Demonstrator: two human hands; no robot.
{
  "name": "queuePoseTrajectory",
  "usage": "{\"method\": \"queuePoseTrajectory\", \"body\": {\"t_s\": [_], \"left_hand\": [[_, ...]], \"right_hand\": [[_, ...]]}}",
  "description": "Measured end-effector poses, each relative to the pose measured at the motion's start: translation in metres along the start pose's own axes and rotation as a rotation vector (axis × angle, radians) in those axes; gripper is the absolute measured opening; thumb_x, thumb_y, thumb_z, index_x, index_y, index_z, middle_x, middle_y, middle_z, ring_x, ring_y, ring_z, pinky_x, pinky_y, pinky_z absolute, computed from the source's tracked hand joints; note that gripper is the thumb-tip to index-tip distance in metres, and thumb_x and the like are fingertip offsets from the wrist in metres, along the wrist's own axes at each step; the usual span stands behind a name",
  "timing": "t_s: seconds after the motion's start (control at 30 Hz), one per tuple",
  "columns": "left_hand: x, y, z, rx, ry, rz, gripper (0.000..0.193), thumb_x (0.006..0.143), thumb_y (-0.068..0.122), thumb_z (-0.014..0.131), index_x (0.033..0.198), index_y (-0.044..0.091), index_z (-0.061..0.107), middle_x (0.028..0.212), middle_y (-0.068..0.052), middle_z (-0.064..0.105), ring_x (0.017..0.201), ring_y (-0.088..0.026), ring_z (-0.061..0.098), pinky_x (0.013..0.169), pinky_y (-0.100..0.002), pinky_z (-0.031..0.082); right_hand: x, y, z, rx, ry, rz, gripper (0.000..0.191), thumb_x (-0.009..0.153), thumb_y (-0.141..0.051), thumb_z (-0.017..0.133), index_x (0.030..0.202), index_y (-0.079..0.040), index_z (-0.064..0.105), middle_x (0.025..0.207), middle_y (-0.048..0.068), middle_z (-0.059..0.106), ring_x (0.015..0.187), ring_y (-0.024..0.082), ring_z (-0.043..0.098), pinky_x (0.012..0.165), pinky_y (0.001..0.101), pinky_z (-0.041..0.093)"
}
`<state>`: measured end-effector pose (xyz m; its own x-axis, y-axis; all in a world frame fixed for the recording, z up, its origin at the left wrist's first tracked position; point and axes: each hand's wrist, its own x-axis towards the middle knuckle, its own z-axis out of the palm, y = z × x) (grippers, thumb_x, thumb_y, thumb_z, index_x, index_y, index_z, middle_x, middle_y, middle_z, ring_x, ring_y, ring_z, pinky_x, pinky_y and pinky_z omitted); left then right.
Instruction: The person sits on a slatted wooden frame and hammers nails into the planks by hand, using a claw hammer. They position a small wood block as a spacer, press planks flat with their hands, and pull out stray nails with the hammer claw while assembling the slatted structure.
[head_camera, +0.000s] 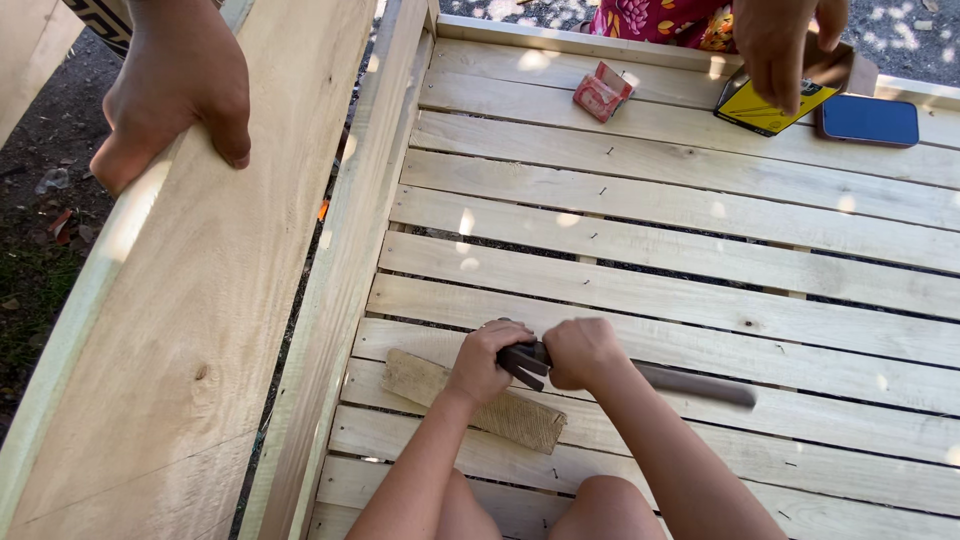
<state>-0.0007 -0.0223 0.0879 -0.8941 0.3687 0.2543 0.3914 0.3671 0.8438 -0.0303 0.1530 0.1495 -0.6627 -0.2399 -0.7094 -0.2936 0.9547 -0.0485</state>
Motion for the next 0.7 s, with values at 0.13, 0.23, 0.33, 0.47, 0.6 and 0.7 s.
{"method": "queuePoseTrajectory", "body": {"t_s": [0.13, 0.23, 0.33, 0.47, 0.6, 0.7], "left_hand": [[0.001, -0.013, 0.010, 0.014, -0.005, -0.195, 0.035, 0.076, -0.009, 0.061, 0.103, 0.009, 0.074, 0.114, -0.007, 0.075, 0.106, -0.029, 0.072, 0.089, -0.038, 0.059], [0.002, -0.027, 0.014, 0.129, 0.009, -0.354, 0.039, 0.082, -0.005, 0.058, 0.115, 0.011, 0.070, 0.128, -0.005, 0.068, 0.115, -0.029, 0.066, 0.093, -0.038, 0.057], [0.002, -0.042, 0.014, 0.358, -0.115, -0.463, 0.053, 0.082, 0.005, 0.060, 0.135, 0.011, 0.057, 0.149, -0.005, 0.051, 0.136, -0.031, 0.048, 0.106, -0.050, 0.045], [-0.001, -0.051, 0.018, 0.620, -0.348, -0.487, 0.076, 0.086, 0.020, 0.062, 0.155, 0.013, 0.032, 0.168, -0.004, 0.021, 0.154, -0.030, 0.020, 0.117, -0.068, 0.017], [0.005, -0.050, 0.025, 0.625, -0.387, -0.553, 0.079, 0.089, 0.029, 0.060, 0.159, 0.015, 0.025, 0.169, -0.001, 0.015, 0.155, -0.029, 0.015, 0.120, -0.068, 0.008], [0.012, -0.050, 0.028, 0.653, -0.388, -0.592, 0.076, 0.094, 0.031, 0.057, 0.160, 0.015, 0.023, 0.170, 0.000, 0.015, 0.157, -0.026, 0.015, 0.122, -0.068, 0.006]], "right_hand": [[-0.007, 0.003, 0.065, 0.500, 0.137, 0.111, 0.019, 0.077, -0.025, 0.070, 0.092, -0.014, 0.074, 0.084, 0.012, 0.074, 0.084, 0.035, 0.071, 0.076, 0.0458, 0.056], [-0.006, 0.015, 0.098, 0.569, 0.246, 0.213, 0.024, 0.082, -0.028, 0.069, 0.101, -0.013, 0.067, 0.081, 0.014, 0.074, 0.081, 0.037, 0.071, 0.074, 0.0490, 0.055], [-0.012, 0.034, 0.110, 0.632, 0.394, 0.305, 0.026, 0.083, -0.029, 0.069, 0.103, -0.013, 0.065, 0.076, 0.013, 0.074, 0.076, 0.037, 0.071, 0.068, 0.0505, 0.054], [-0.016, 0.048, 0.107, 0.701, 0.385, 0.357, 0.031, 0.088, -0.039, 0.069, 0.100, -0.010, 0.065, 0.070, 0.017, 0.072, 0.069, 0.039, 0.071, 0.064, 0.0502, 0.054], [-0.005, 0.037, 0.097, 0.746, 0.390, 0.287, 0.045, 0.093, -0.049, 0.064, 0.097, -0.004, 0.063, 0.069, 0.020, 0.071, 0.068, 0.041, 0.070, 0.064, 0.0502, 0.054], [0.010, 0.021, 0.087, 0.668, 0.454, 0.236, 0.047, 0.097, -0.049, 0.060, 0.097, -0.002, 0.064, 0.076, 0.022, 0.072, 0.074, 0.043, 0.071, 0.066, 0.0512, 0.055]]}}
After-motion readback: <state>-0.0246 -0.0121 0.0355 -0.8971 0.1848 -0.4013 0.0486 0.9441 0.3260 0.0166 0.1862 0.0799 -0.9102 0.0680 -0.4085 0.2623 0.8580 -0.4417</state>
